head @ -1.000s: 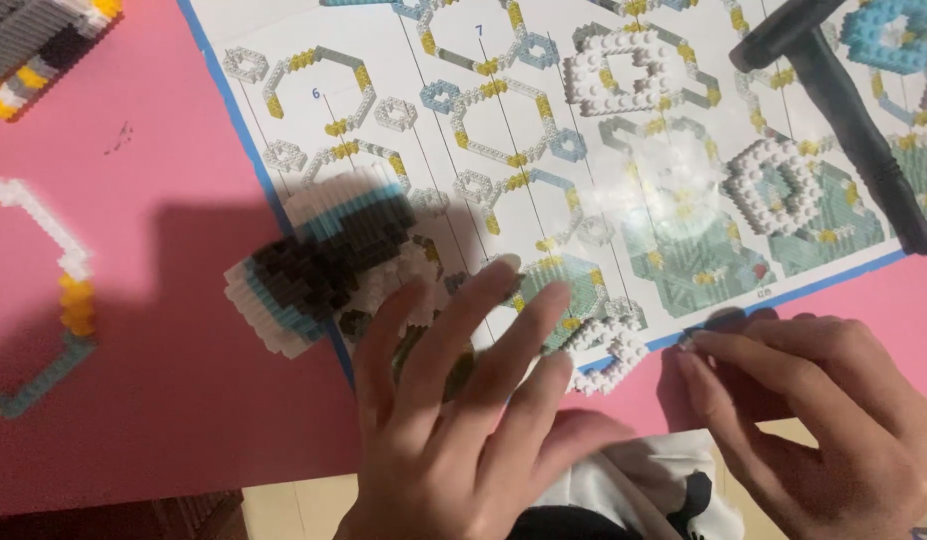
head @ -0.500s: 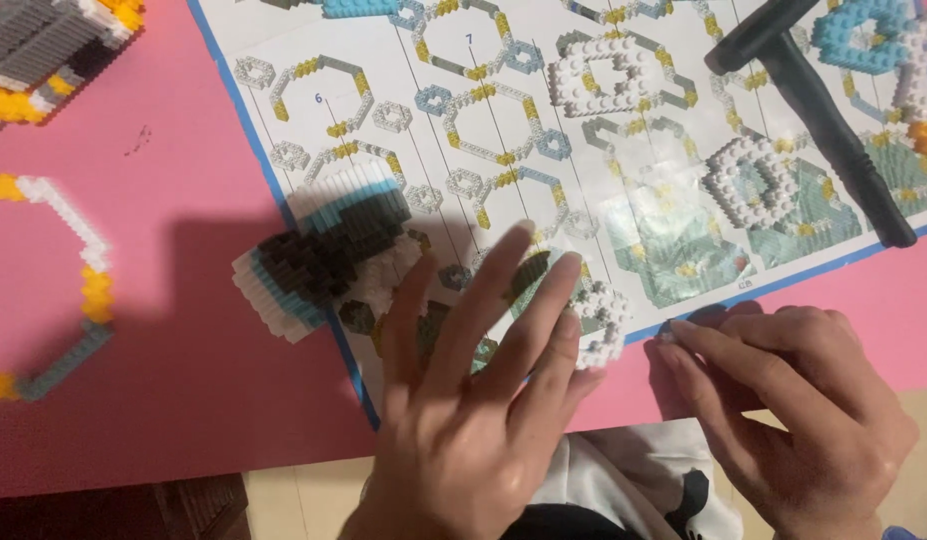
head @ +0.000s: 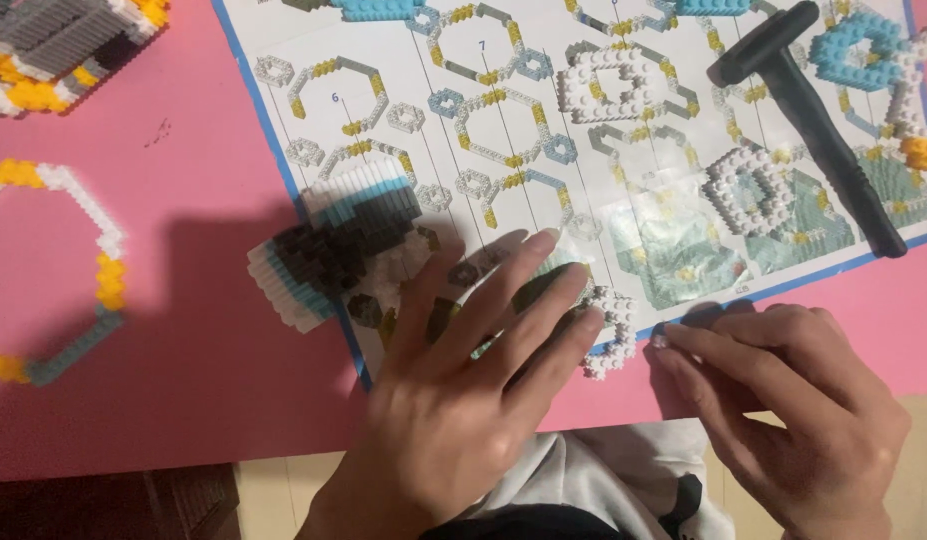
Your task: Assembling a toy model using small interlocking plastic blocks while following an instruction manual.
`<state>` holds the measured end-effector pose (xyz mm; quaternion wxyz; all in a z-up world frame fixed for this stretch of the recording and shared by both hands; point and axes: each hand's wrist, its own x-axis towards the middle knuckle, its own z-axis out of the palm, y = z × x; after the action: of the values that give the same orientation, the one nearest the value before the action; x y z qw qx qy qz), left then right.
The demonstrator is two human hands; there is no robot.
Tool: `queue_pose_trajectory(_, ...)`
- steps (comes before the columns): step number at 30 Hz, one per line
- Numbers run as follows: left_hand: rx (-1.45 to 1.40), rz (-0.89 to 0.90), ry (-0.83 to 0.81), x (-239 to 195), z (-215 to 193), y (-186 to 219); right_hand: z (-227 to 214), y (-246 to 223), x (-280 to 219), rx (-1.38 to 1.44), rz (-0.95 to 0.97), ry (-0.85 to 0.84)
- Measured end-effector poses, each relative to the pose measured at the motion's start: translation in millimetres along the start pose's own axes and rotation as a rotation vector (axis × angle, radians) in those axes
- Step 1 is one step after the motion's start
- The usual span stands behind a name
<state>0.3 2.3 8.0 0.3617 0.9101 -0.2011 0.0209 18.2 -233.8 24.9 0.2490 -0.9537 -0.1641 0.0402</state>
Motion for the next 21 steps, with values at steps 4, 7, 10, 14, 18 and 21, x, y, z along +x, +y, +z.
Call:
queue_pose_trajectory(4,0.016,-0.01,0.091,2.3,5.0,-3.7,-0.2,0.2,2.3,-0.038,-0.039,-0.016)
queue_pose_trajectory(7,-0.041,-0.002,0.125,4.1,1.5,-5.8,-0.7,-2.2,2.6,-0.009,-0.081,-0.006)
queue_pose_trajectory(10,-0.015,0.028,0.122,4.7,0.6,-6.4,1.1,1.3,-0.9,-0.034,-0.11,-0.01)
queue_pose_trajectory(14,-0.005,0.063,0.1,4.1,1.5,-8.4,4.4,4.3,-5.6,-0.053,-0.134,0.002)
queue_pose_trajectory(18,-0.024,0.069,0.126,7.0,-0.5,-8.3,4.8,4.0,-3.9,-0.055,-0.15,0.001)
queue_pose_trajectory(21,-0.013,0.073,0.138,4.9,5.7,-11.4,2.9,6.4,-2.8,-0.05,-0.151,-0.039)
